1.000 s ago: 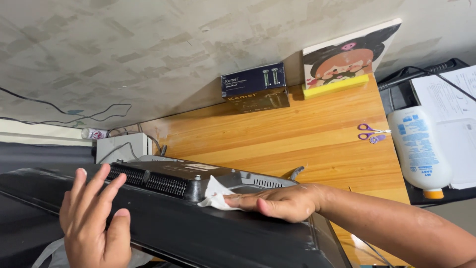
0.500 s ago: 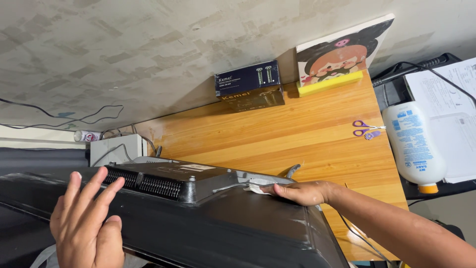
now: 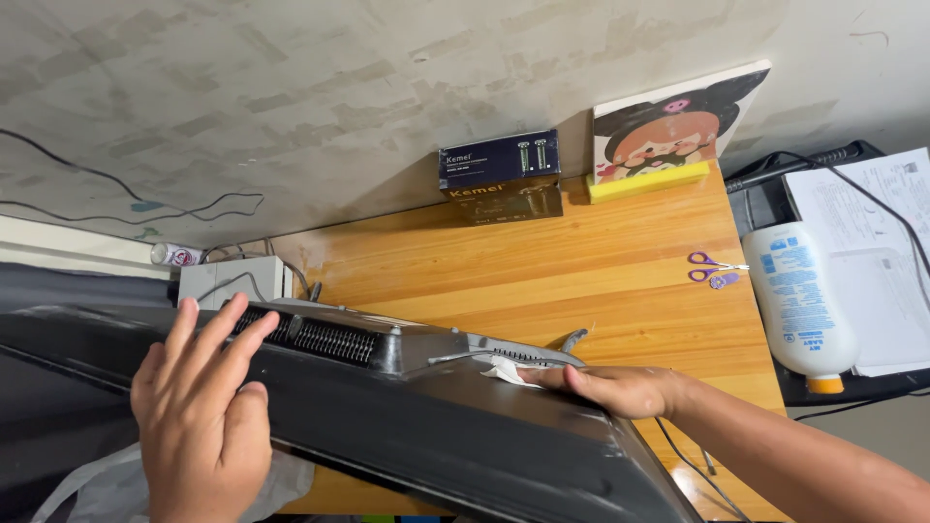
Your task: Cleaning a television and the surrounding desk surface using wet wipes.
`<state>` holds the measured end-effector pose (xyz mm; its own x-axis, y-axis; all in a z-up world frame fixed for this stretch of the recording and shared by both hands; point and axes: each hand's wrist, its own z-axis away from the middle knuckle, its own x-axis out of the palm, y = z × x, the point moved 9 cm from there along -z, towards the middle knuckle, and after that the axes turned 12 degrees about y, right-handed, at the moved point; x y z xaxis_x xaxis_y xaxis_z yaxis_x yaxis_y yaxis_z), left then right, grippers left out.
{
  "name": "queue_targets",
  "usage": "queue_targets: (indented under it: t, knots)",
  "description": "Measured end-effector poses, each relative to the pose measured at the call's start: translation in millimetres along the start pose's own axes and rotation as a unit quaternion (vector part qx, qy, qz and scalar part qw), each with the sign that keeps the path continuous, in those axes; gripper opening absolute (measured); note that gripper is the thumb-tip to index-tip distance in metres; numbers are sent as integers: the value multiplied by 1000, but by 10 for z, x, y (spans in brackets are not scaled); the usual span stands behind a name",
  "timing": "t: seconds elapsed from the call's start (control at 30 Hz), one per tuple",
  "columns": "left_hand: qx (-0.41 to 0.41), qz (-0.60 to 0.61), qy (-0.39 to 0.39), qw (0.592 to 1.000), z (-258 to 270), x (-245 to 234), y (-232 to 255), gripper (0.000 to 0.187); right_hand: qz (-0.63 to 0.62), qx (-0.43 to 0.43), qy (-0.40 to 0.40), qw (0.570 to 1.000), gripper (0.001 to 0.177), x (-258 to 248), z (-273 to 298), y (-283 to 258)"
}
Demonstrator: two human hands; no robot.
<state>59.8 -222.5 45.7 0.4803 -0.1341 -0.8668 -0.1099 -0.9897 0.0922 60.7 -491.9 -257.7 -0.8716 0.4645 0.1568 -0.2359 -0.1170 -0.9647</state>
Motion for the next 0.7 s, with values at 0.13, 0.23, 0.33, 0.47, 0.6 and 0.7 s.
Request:
queue_targets:
  t: [0.13,0.23,0.33,0.47,0.6,0.7]
  knots:
    - [4,6,14,1000,-2,-31,27,52,7,-26,10,1000,91,27,219,-370]
    - [3,-9,18,1000,4,-32,24,50,9,-66,17,998,91,42,407,-544]
    - [-2,4,32,999,8,-66,23,49,-31,-111,21,993,96,81,623,-735]
    - [12,6,59,998,1,-139,49,48,-141,-140,62,978,107,97,923,-913]
    - [17,76,108,991,49,-255,-23,38,-270,-103,143,947,126,128,1220,-846]
    - [12,250,270,930,267,-510,-428,45,-279,-105,238,925,126,69,1451,-540]
